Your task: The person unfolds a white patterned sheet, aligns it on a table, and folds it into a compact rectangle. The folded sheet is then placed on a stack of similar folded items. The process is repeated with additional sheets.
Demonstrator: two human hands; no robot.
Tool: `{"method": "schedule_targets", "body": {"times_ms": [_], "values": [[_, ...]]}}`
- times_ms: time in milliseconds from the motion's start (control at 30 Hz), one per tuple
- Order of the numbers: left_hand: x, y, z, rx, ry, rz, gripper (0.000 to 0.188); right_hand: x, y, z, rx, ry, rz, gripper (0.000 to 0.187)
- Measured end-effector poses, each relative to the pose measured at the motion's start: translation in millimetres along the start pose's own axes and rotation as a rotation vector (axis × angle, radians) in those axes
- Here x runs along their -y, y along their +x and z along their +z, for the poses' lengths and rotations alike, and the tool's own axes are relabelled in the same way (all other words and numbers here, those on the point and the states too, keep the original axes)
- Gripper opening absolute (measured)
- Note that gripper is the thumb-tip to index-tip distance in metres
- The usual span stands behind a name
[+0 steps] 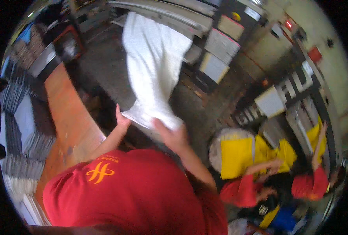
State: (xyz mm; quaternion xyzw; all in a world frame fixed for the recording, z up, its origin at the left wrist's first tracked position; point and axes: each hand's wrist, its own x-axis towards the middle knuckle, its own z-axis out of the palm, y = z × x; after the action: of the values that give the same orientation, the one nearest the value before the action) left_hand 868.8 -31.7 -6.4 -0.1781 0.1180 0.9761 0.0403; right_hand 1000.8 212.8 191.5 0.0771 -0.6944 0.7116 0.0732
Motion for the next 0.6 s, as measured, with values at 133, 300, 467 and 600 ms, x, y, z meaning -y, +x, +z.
{"method": "schedule_targets", "body": {"times_ms": [133, 300, 467, 600], "values": [[-56, 31, -39, -0.149, -0.228, 0.033, 0.075, 41, -10, -86, -0.481, 0.327, -0.068, 0.04], [-99, 57, -75, -0.192, -0.245, 0.356, 0.053, 19, -7, -219, -0.654, 0.93, -0.139, 0.062], [-111, 18, -5, 0.161, 0.075, 0.177, 0.037, -156, -18, -239, -0.704, 0.371, 0.349, 0.057], [-74, -56, 90, 0.468, 1.39, 0.093, 0.045, -211, -25, -130, -0.372, 0.104, 0.874, 0.072]]}}
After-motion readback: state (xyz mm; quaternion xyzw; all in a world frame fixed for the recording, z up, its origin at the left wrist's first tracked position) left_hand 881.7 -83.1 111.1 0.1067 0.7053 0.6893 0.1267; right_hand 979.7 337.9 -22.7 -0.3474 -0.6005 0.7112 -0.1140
